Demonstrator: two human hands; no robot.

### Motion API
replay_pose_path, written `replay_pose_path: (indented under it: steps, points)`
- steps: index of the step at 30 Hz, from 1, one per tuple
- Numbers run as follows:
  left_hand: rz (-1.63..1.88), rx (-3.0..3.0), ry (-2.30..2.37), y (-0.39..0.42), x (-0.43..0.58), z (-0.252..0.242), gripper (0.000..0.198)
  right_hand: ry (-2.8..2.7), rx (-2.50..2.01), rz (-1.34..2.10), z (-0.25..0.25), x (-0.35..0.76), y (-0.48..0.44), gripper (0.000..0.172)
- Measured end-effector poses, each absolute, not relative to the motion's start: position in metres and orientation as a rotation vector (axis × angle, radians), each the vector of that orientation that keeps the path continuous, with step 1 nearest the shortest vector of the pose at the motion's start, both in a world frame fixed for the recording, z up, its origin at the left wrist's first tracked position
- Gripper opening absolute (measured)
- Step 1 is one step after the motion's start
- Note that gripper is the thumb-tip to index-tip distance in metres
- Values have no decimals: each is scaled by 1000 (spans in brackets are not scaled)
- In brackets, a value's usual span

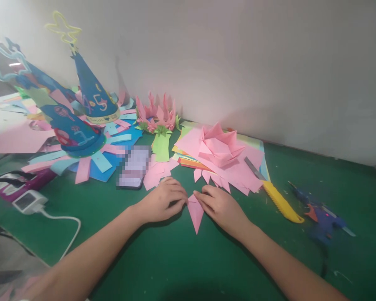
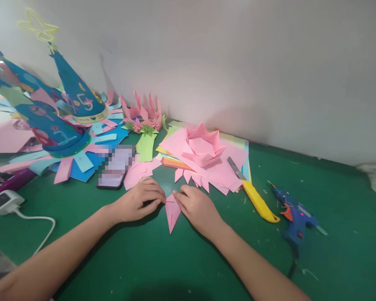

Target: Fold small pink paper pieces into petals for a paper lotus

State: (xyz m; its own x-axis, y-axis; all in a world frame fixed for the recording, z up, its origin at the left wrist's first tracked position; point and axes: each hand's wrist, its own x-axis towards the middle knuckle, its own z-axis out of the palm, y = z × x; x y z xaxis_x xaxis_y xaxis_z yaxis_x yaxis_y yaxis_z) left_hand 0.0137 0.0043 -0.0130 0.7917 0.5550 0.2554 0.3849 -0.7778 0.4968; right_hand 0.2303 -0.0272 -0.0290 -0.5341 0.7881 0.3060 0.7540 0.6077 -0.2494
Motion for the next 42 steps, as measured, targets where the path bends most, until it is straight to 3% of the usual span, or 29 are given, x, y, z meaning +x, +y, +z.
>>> replay_pose_path:
  steps: [17, 32, 42]
  points:
    - [569, 2511, 1212, -8, 35, -25, 7, -2470, -1248, 129, -29, 230, -29, 33]
    - [616, 2506, 1041, -7, 29, -25, 12, -2373, -1235, 252, -30, 232, -29, 24]
    - [599, 2363, 1165, -6, 28, -23, 8, -2333, -1252, 326, -26, 231, -30, 24]
